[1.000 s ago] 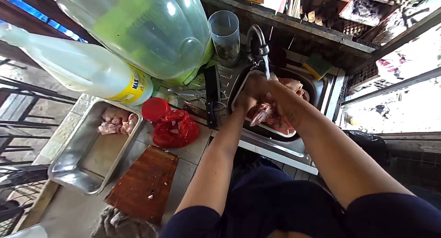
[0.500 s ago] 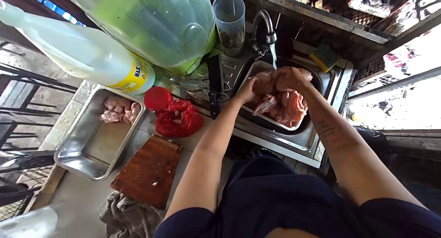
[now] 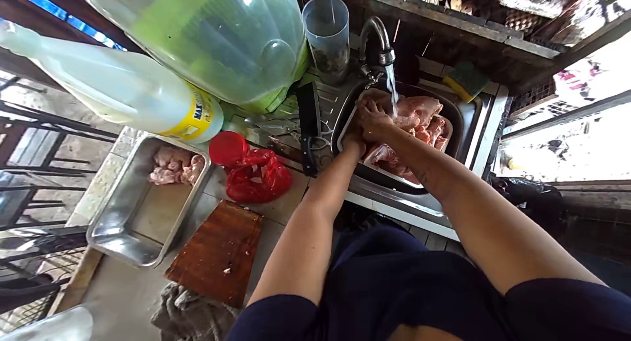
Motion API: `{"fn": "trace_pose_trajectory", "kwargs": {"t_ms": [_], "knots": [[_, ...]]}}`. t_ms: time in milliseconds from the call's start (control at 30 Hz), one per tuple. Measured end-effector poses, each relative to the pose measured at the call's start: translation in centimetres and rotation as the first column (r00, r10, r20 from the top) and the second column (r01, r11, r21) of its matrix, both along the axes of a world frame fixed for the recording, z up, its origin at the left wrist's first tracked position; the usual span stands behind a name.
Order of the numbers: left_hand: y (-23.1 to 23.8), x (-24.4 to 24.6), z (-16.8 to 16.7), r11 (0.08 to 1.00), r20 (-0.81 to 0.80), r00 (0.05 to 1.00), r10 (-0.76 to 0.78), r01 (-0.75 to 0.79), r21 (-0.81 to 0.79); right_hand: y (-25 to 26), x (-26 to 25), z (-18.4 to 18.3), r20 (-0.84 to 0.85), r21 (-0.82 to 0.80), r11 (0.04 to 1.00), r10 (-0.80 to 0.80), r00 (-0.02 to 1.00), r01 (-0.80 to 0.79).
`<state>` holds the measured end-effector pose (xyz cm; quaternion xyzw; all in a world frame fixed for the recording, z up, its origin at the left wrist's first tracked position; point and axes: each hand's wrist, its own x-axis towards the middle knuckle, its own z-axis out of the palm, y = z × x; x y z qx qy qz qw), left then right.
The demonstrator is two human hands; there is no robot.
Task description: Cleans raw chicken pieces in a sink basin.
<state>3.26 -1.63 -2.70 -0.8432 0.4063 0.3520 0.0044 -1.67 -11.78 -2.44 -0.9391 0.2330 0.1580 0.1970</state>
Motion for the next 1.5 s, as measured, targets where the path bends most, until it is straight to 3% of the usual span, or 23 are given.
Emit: {"fn": "trace_pose_trajectory", "kwargs": {"t_ms": [100, 167, 233, 333, 433, 533, 667, 800, 900, 967, 1000, 1067, 1167, 1233, 1367, 1500], "knots": [[-1.0, 1.6, 2.4, 0.963, 0.039, 0.964, -0.262, 0.258, 0.083, 0.5, -2.0, 1.6, 0.219, 0.08, 0.991, -0.121, 0.968, 0.106], [-1.1, 2.9, 4.7, 0.962, 0.011, 0.962, -0.273, 0.273, 0.023, 1.9, -2.8, 3.0, 0.076, 0.102, 0.988, -0.127, 0.989, 0.119], [-2.2, 3.9, 6.0, 0.889, 0.077, 0.89, -0.45, 0.438, 0.131, 3.1, -2.0, 1.5, -0.094, 0.127, 0.989, -0.062, 0.994, 0.073], [-2.2, 4.7, 5.3, 0.851, 0.1, 0.852, -0.513, 0.489, 0.193, 5.0, -0.1, 0.2, -0.257, 0.163, 0.978, -0.085, 0.963, 0.129], [-0.7, 5.4, 4.0, 0.917, 0.08, 0.913, -0.4, 0.396, 0.056, 7.9, 1.1, -0.3, -0.276, 0.054, 0.992, -0.095, 0.956, 0.114], [1.6, 5.4, 4.4, 0.96, -0.009, 0.963, -0.27, 0.269, -0.074, 8.9, 1.6, -1.2, -0.211, 0.121, 0.958, -0.23, 0.95, 0.259], [4.7, 5.7, 4.3, 0.979, -0.177, 0.969, -0.17, 0.147, -0.138, 7.0, 0.5, -2.1, -0.18, 0.067, 0.995, -0.058, 0.982, 0.071], [6.4, 6.4, 3.1, 0.964, -0.427, 0.902, 0.07, -0.17, -0.202, 5.5, -0.4, 2.2, -0.184, 0.036, 0.999, 0.003, 0.983, 0.003], [6.6, 6.5, 3.8, 0.901, -0.59, 0.785, 0.19, -0.378, -0.213, 2.6, -1.7, 3.0, 0.078, 0.127, 0.975, -0.193, 0.978, 0.182], [6.2, 6.5, 4.4, 0.884, -0.666, 0.729, 0.16, -0.405, -0.232, 0.5, -3.4, 2.6, 0.345, 0.45, 0.845, -0.462, 0.817, 0.288], [5.8, 6.5, 4.4, 0.886, -0.69, 0.714, 0.119, -0.39, -0.251, 0.2, -4.0, 3.5, 0.368, 0.628, 0.721, -0.608, 0.704, 0.294], [4.7, 5.8, 4.8, 0.874, -0.775, 0.628, 0.071, -0.413, -0.254, 0.8, -5.3, 6.3, 0.233, 0.875, 0.4, -0.842, 0.487, 0.272], [2.0, 4.5, 5.0, 0.808, -0.922, 0.387, 0.019, -0.55, -0.214, 0.3, -6.0, 6.4, 0.031, 0.971, 0.1, -0.953, 0.301, 0.216], [-0.1, 4.1, 5.1, 0.786, -0.961, 0.271, 0.054, -0.606, -0.127, -0.1, -6.1, 4.8, 0.0, 0.996, 0.018, -0.979, 0.203, 0.082], [-3.1, 3.8, 4.9, 0.844, -0.893, 0.445, 0.074, -0.505, -0.181, -1.2, -6.8, 2.4, 0.014, 0.998, 0.008, -0.995, 0.102, -0.065], [-4.9, 3.4, 5.7, 0.812, -0.713, 0.699, -0.053, -0.385, -0.438, -1.3, -6.9, 3.9, -0.03, 0.995, -0.027, -0.999, -0.025, -0.1]]}}
